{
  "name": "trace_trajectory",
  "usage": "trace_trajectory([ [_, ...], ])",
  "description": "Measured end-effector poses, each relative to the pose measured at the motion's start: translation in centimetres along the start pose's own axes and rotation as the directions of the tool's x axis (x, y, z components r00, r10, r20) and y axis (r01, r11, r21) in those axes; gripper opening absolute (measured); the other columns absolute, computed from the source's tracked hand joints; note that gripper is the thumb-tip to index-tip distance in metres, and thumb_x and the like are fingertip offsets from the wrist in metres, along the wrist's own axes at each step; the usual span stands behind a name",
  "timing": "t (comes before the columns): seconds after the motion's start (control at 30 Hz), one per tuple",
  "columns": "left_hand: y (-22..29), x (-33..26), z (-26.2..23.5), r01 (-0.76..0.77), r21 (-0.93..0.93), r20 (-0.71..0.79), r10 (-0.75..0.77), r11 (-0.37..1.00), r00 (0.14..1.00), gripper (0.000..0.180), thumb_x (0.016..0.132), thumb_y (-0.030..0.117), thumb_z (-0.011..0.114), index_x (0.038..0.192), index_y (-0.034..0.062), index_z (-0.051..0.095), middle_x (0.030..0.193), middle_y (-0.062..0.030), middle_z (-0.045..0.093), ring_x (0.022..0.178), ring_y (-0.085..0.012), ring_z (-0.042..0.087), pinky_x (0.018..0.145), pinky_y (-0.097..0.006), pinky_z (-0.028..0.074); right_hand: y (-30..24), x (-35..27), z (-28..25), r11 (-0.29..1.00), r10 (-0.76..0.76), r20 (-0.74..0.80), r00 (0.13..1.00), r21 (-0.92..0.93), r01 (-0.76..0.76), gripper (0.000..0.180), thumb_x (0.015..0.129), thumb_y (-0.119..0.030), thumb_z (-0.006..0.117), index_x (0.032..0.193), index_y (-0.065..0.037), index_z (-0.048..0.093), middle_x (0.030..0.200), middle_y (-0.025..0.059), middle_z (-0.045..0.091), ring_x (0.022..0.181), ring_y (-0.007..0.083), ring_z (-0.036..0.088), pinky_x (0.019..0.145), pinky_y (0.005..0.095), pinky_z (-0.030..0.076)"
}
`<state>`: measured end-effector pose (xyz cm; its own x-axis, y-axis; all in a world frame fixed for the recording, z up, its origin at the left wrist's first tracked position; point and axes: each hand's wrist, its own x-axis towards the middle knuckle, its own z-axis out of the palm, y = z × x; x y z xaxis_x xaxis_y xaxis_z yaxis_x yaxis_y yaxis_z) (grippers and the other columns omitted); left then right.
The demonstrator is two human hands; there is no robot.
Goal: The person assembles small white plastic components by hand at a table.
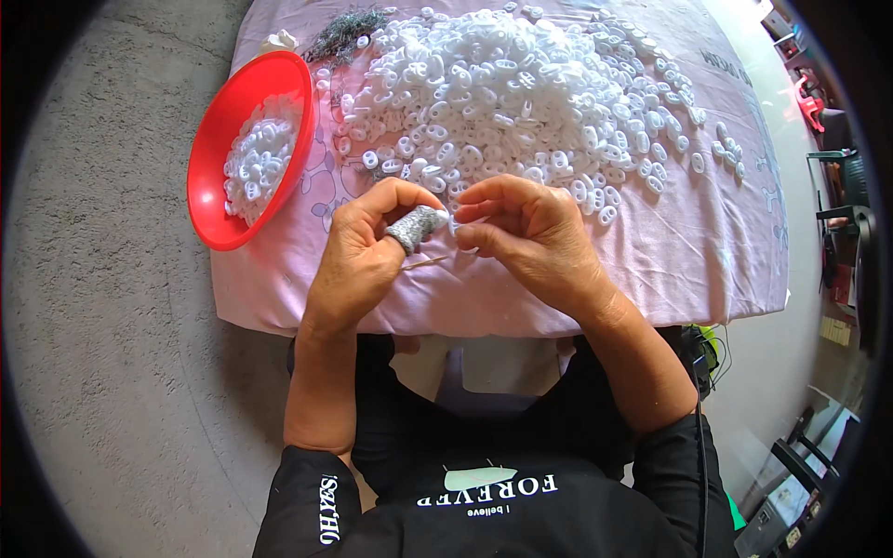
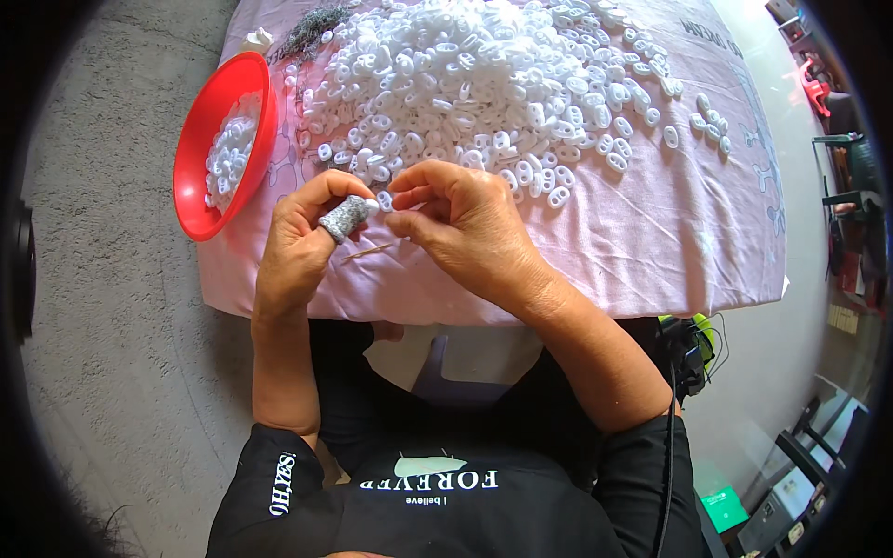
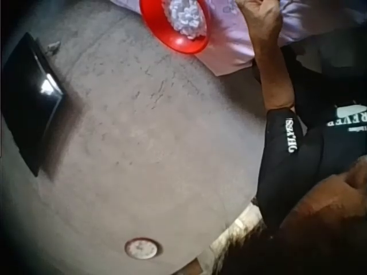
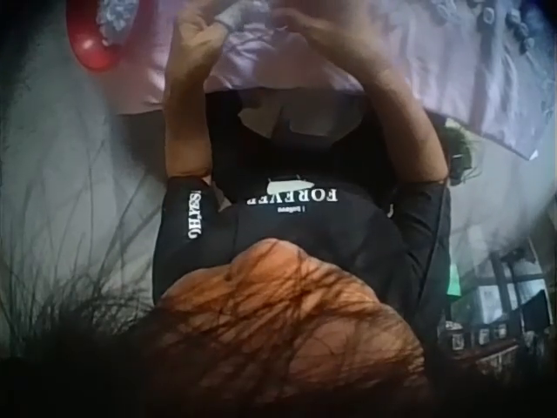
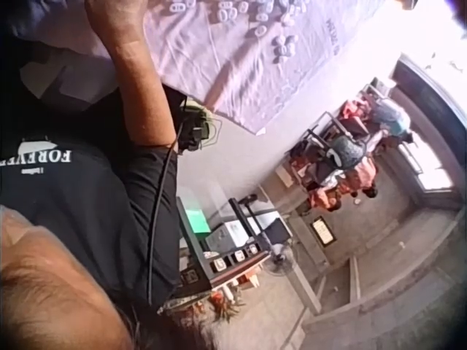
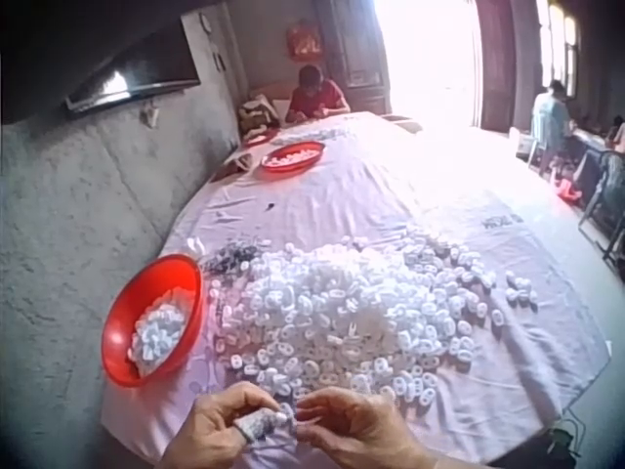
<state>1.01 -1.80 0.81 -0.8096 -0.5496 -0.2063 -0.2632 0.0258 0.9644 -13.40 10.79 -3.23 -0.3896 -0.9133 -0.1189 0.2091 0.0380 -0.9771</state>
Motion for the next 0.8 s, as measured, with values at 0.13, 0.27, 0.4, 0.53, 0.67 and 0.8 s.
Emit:
trace_trajectory([
  [0.13,-0.8,0.1,1.1,0.010,-0.144,0.028,-0.006,0.989,1.000,0.014,0.090,-0.005,0.052,0.100,-0.0012,0.062,0.088,-0.0017,0.063,0.082,-0.0058,0.058,0.071,-0.020,0.048,-0.1,0.1,0.1,0.998,0.012,0.058,0.998,0.059,-0.016,0.017,0.085,0.000,0.066,0.101,0.004,0.063,0.085,0.0095,0.070,0.079,0.0118,0.068,0.068,0.0236,0.056],
  [0.27,-0.2,0.0,1.1,0.018,-0.093,0.011,-0.017,0.996,1.000,0.016,0.091,-0.005,0.050,0.102,-0.0017,0.062,0.090,-0.0033,0.064,0.081,-0.0070,0.059,0.071,-0.021,0.049,-0.6,0.2,-0.2,0.987,0.060,0.062,0.996,0.148,-0.069,0.014,0.088,-0.002,0.063,0.100,0.006,0.063,0.083,0.0094,0.069,0.077,0.0123,0.068,0.069,0.0239,0.056],
  [0.4,0.0,0.0,1.1,0.008,-0.117,0.004,-0.008,0.993,1.000,0.019,0.090,-0.007,0.048,0.103,-0.0020,0.061,0.093,-0.0047,0.064,0.084,-0.0087,0.060,0.075,-0.022,0.050,-0.8,0.2,-0.3,0.975,0.093,0.073,0.993,0.196,-0.106,0.015,0.089,-0.003,0.063,0.100,0.006,0.063,0.083,0.0094,0.069,0.075,0.0125,0.067,0.069,0.0243,0.057],
  [0.53,-0.4,0.2,0.5,-0.035,-0.073,0.013,0.036,0.997,0.999,0.021,0.089,-0.009,0.048,0.103,-0.0015,0.062,0.095,-0.0042,0.063,0.087,-0.0088,0.060,0.078,-0.022,0.049,-0.9,0.1,-0.5,0.975,0.112,0.087,0.990,0.182,-0.127,0.019,0.089,-0.005,0.065,0.106,0.004,0.064,0.087,0.0098,0.069,0.077,0.0132,0.068,0.068,0.0233,0.056],
  [0.67,-1.0,0.6,-1.2,-0.078,0.105,-0.121,0.091,0.991,0.988,0.028,0.084,-0.013,0.046,0.102,0.0001,0.064,0.090,-0.0010,0.062,0.085,-0.0067,0.057,0.076,-0.021,0.046,-1.0,0.1,-0.5,0.972,0.124,0.100,0.987,0.188,-0.141,0.020,0.089,-0.004,0.063,0.107,0.004,0.064,0.088,0.0104,0.069,0.078,0.0141,0.069,0.068,0.0233,0.057],
  [0.8,-2.1,0.8,-2.6,-0.074,0.170,-0.175,0.104,0.983,0.979,0.030,0.079,-0.014,0.047,0.101,-0.0004,0.064,0.090,-0.0009,0.062,0.083,-0.0074,0.056,0.075,-0.021,0.046,-0.9,0.1,-0.6,0.973,0.120,0.103,0.987,0.185,-0.137,0.021,0.090,-0.003,0.062,0.110,0.003,0.064,0.089,0.0106,0.068,0.078,0.0138,0.069,0.069,0.0238,0.057],
])
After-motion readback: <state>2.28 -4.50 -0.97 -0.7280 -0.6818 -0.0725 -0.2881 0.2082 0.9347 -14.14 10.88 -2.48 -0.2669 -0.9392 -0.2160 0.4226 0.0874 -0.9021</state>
